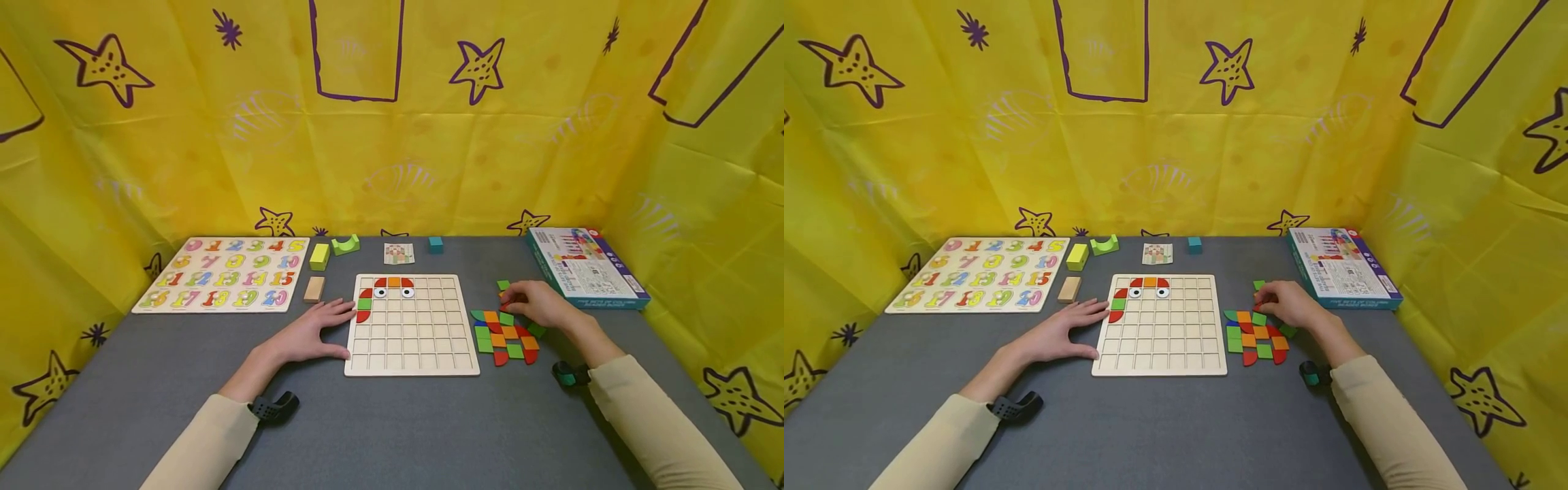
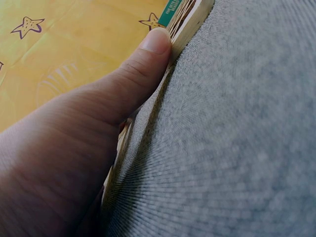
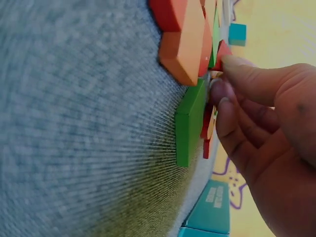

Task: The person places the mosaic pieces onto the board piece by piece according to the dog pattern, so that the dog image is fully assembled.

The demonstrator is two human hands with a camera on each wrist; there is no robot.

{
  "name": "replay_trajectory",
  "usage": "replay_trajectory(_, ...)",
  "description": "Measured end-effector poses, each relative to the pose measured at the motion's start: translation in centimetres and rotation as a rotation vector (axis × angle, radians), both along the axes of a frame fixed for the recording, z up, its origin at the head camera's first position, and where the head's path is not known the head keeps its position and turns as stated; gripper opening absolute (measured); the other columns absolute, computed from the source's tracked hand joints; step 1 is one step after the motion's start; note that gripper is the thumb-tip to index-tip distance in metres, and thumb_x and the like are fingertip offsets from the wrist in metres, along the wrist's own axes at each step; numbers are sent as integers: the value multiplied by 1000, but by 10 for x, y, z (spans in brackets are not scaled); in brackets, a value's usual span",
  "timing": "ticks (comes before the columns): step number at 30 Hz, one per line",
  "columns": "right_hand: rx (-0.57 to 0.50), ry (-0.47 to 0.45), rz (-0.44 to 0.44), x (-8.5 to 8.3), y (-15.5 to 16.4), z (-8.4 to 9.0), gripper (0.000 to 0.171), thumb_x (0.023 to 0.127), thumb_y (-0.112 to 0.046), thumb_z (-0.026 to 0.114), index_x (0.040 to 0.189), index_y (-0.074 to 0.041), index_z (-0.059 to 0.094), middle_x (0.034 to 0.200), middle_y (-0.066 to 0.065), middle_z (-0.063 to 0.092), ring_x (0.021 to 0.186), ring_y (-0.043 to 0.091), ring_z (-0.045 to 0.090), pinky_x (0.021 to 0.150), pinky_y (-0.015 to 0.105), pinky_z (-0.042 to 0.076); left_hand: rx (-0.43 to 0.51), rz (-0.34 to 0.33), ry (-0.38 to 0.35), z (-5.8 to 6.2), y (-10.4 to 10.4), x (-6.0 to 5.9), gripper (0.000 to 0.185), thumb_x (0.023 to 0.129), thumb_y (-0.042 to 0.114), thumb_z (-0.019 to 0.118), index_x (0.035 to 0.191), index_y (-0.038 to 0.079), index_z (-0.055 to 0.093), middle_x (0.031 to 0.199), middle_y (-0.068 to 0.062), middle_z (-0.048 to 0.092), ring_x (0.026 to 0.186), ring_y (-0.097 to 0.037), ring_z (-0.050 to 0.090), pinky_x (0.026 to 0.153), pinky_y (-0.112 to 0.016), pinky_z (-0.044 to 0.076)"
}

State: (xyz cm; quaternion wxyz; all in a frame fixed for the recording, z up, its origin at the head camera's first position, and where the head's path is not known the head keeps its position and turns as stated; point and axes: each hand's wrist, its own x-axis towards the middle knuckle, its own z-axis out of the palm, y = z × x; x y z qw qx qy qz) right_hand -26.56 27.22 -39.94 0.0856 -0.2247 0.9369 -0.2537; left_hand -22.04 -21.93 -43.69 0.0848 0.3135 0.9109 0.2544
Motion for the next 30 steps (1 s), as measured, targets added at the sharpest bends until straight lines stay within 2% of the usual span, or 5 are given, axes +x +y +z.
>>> replay_trajectory(8, -88, 13, -23, -3, -10, 10, 12, 97, -6, 68, 108, -1, 72, 96, 4, 70, 84, 22, 59, 82, 40, 54, 8, -5, 5, 1, -1, 0, 92, 80, 59, 78, 153, 13, 45, 162, -1, 33, 151, -32, 18, 121, -56, 8)
replay_trajectory(15, -115, -14, -26, -9, -42, 14, 13, 98, -9, 68, 108, -2, 72, 96, 4, 69, 87, 24, 58, 83, 39, 52, 14, -14, 8, -1, 0, 0, 91, 81, 57, 79, 154, 12, 45, 162, -2, 33, 151, -33, 18, 121, -56, 9)
replay_trajectory(22, -152, 19, 37, -21, -88, 14, 11, 98, -8, 67, 107, -3, 72, 96, 3, 69, 85, 23, 59, 81, 37, 53, 6, -7, 12, 0, 0, 1, 92, 81, 59, 78, 154, 13, 45, 162, 0, 32, 152, -31, 18, 121, -55, 9)
replay_trajectory(30, -180, -4, 113, -36, -137, 12, 9, 99, -7, 66, 105, -3, 71, 94, 4, 69, 84, 20, 60, 79, 34, 53, 2, -8, 15, 0, 0, 1, 93, 81, 61, 77, 154, 13, 45, 162, -2, 33, 152, -31, 18, 121, -55, 9)
